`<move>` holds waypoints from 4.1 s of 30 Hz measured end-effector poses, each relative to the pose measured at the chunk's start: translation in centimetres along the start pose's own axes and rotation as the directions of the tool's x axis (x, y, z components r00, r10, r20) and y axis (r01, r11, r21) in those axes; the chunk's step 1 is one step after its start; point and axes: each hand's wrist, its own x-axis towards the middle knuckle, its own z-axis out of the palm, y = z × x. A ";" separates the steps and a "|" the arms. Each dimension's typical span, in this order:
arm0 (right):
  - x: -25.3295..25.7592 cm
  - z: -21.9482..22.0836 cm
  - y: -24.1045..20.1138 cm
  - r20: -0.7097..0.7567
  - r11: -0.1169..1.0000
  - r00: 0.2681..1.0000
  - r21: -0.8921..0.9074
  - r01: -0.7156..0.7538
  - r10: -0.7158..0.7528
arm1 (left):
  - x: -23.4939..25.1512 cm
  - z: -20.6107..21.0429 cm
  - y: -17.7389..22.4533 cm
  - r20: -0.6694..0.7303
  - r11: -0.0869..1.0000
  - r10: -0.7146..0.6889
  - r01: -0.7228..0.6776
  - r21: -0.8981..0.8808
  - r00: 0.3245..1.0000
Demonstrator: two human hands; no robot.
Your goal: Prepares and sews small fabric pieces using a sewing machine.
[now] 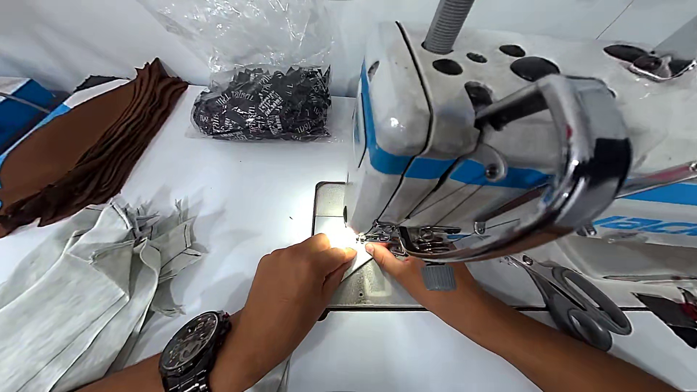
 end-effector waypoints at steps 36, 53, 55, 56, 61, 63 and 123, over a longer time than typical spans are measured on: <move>-10.3 -11.0 10.2 -0.230 0.981 0.973 -0.186 -0.045 0.001 | 3.3 -1.7 0.7 0.116 0.976 -0.204 0.212 -0.057 0.972; -25.3 -6.9 3.8 -0.112 0.991 0.985 -0.007 -0.136 0.134 | -10.1 -7.6 5.5 0.229 0.201 -0.455 0.350 -0.915 0.860; -26.9 -5.9 2.9 -0.035 0.864 0.995 0.499 -0.066 0.097 | -13.1 -8.6 7.5 0.293 -0.001 -0.496 0.337 -0.942 0.817; -27.6 -5.2 1.7 -0.008 0.671 1.000 0.742 -0.008 0.021 | -14.4 -9.0 8.3 0.308 -0.054 -0.507 0.327 -0.944 0.805; -29.6 -1.5 -6.5 0.075 0.326 0.957 0.945 0.022 -0.279 | -18.2 -10.3 11.0 0.231 0.043 -0.527 0.297 -0.954 0.818; -29.8 -1.0 -8.4 0.149 0.443 0.955 0.896 -0.021 -0.257 | -19.1 -10.8 11.5 0.203 0.122 -0.515 0.305 -0.944 0.833; -39.6 2.3 15.5 0.094 0.718 0.977 0.664 -0.206 0.193 | -24.8 -5.3 6.5 0.396 0.732 0.098 0.203 -0.650 0.913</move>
